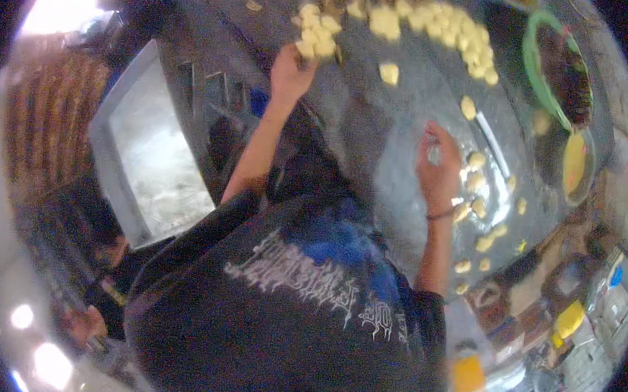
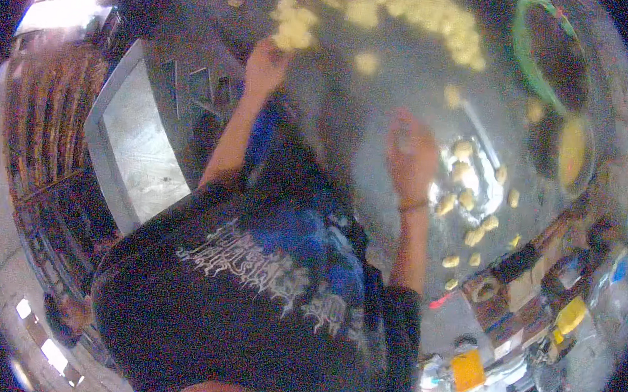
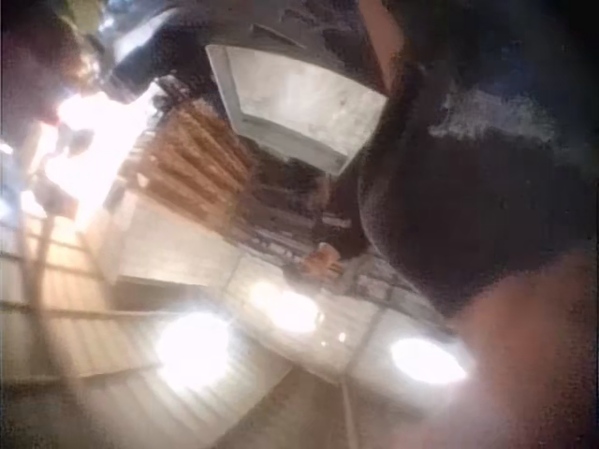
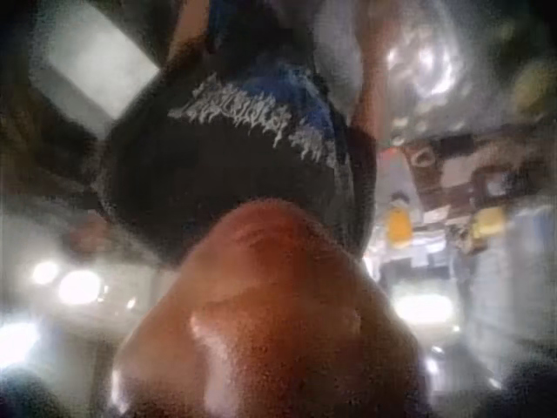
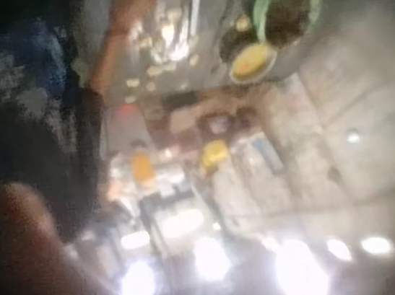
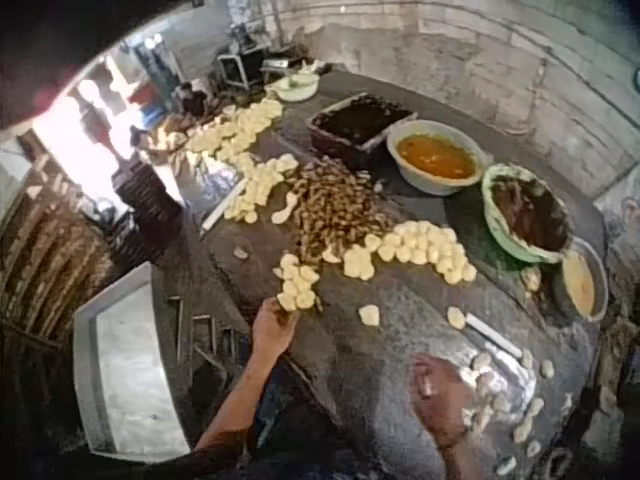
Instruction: The person fills small pieces of dough with a dark filling using a plastic pipe, then rolls the filled dough into shapes by hand on a bakery work surface.
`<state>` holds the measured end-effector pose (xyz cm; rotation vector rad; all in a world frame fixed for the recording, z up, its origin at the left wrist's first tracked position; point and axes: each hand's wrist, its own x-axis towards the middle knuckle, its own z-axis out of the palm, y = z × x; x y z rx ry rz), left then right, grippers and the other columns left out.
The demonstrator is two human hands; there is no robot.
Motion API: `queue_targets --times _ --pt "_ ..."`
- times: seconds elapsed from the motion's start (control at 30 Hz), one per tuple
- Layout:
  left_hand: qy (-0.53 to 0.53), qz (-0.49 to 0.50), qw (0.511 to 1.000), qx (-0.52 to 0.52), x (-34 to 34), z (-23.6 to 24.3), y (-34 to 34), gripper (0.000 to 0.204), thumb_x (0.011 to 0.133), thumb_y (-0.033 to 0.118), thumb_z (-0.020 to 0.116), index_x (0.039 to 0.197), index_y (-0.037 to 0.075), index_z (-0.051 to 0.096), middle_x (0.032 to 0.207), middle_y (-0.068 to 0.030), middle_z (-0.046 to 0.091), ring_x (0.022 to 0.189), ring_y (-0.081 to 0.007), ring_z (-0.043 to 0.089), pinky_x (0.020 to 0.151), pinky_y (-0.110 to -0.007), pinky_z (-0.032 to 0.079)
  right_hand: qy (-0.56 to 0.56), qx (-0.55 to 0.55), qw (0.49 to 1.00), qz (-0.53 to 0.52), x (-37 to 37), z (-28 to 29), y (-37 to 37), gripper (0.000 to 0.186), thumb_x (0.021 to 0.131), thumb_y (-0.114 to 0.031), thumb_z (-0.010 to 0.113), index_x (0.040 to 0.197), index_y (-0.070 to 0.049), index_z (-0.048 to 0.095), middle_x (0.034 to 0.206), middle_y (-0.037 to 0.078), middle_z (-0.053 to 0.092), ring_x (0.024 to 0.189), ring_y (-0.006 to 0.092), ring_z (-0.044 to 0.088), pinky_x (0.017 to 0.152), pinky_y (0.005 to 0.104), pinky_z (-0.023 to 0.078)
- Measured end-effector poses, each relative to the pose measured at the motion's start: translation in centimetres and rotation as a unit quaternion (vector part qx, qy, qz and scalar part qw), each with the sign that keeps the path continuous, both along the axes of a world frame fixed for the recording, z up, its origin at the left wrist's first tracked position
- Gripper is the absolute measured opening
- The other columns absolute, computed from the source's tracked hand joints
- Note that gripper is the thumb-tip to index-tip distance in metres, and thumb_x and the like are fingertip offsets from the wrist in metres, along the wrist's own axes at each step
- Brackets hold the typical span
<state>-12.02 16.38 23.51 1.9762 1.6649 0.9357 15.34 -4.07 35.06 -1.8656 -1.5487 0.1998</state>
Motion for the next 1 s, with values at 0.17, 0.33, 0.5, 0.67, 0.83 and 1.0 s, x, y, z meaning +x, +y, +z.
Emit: queue_targets --times 0.17,0.33,0.5,0.67,0.83,1.0 --pt "0.08 -0.007 0.993 -0.086 -1.6 0.4 3.4 0.038 0.076 0.032 0.075 0.095 0.001 0.065 0.091 -0.0175 0.068 0.084 -0.0373 0.065 0.075 -0.043 0.052 -0.043 -0.057 0.979 0.193 -11.4 -5.8 15.4 0.033 0.086 -0.015 0.064 0.118 -0.009 0.062 0.113 0.013 0.063 0.106 0.0331 0.059 0.091 0.0439 0.048" --pt "0.11 -0.063 0.965 -0.228 -4.4 3.1 4.8 0.038 0.074 0.03 0.072 0.097 0.0 0.066 0.079 -0.0206 0.068 0.079 -0.0353 0.068 0.074 -0.044 0.053 -0.14 -0.106 0.954 0.244 -13.0 -9.8 21.4 0.031 0.082 -0.017 0.065 0.112 -0.011 0.06 0.109 0.012 0.06 0.102 0.031 0.057 0.09 0.0423 0.047" --pt "-0.039 -0.068 0.961 -0.266 -10.2 5.6 6.2 0.038 0.087 0.027 0.065 0.12 0.008 0.065 0.112 -0.0125 0.068 0.098 -0.0231 0.066 0.091 -0.038 0.053 0.129 -0.118 0.969 0.177 -8.3 -2.3 13.2 0.024 0.076 -0.012 0.068 0.098 -0.005 0.059 0.093 0.01 0.059 0.09 0.0221 0.058 0.086 0.0354 0.045" --pt "0.409 0.129 0.891 -0.151 -7.7 20.8 8.3 0.04 0.09 0.04 0.059 0.111 0.006 0.065 0.103 -0.0084 0.07 0.089 -0.0338 0.069 0.079 -0.043 0.057 0.155 0.167 0.969 -0.098 1.2 8.9 6.5 0.029 0.083 -0.02 0.062 0.103 0.001 0.059 0.1 0.008 0.06 0.094 0.0169 0.057 0.082 0.0312 0.046" --pt "0.622 0.194 0.676 0.344 -9.5 19.7 13.2 0.046 0.089 0.041 0.054 0.12 0.008 0.055 0.104 -0.0124 0.063 0.1 -0.0291 0.058 0.091 -0.046 0.044 -0.222 0.26 0.915 -0.216 16.4 11.4 -7.3 0.035 0.085 -0.026 0.062 0.109 -0.001 0.06 0.109 0.013 0.063 0.094 0.0254 0.061 0.082 0.0386 0.049" --pt "0.187 -0.142 0.83 0.506 15.2 21.9 1.8 0.009 0.08 0.017 0.062 0.086 0.013 0.068 0.086 -0.0051 0.065 0.082 -0.0261 0.065 0.078 -0.042 0.051 -0.358 0.121 0.876 -0.299 21.1 2.6 -9.3 0.039 0.084 -0.028 0.068 0.114 -0.005 0.061 0.113 0.016 0.064 0.091 0.0348 0.063 0.081 0.045 0.05"
